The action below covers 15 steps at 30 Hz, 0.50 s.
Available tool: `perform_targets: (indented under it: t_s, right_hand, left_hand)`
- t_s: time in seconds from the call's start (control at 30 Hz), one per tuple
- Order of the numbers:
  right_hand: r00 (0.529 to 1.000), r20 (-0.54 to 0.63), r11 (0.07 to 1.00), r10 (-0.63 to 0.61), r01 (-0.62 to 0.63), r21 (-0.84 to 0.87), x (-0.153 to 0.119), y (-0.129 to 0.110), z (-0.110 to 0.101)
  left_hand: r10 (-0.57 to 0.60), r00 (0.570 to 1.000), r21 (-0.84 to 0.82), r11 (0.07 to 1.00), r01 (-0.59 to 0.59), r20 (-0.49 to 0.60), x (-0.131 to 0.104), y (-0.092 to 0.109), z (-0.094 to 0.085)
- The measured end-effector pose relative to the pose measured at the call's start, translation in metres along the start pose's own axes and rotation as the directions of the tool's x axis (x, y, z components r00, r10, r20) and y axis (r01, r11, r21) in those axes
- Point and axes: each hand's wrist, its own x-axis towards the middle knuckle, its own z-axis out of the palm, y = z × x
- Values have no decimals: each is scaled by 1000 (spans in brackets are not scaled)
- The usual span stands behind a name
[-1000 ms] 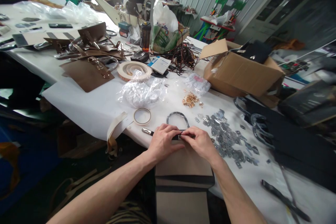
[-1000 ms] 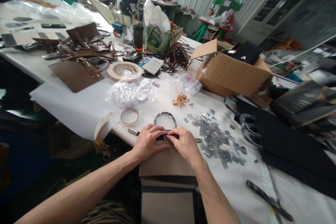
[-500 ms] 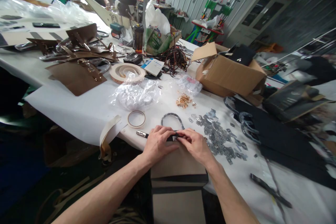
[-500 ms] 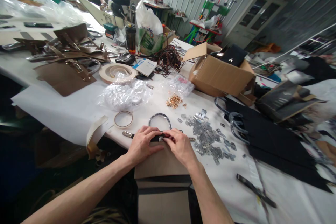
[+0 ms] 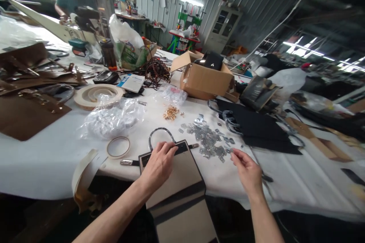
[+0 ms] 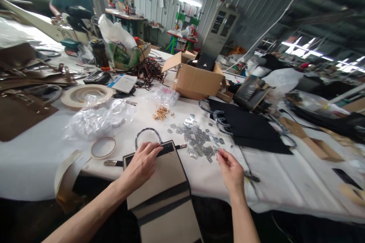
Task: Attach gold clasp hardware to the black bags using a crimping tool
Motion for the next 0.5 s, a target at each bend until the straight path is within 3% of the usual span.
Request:
perform_targets:
  t_s: [0.1,0.23,0.3,0.5]
  right_hand:
    - [1000,28,999,-6,7,-36,5,11,-10]
    - [998,41,996,-42,45,-79,8,18,-11]
    - [997,61,993,-55,61,-99,8,20,-11]
    - [992,68,964,-109,122,-237,22,30,-16]
  left_hand:
    - [30,997,-7,1000,-30,76,22,16,10]
    - [-234,963,183,961,208,134,45,32,25]
    - [-299,946,253,931,262,123,51,34,31]
    - [-302,949,214,936,278,92,52,28,38]
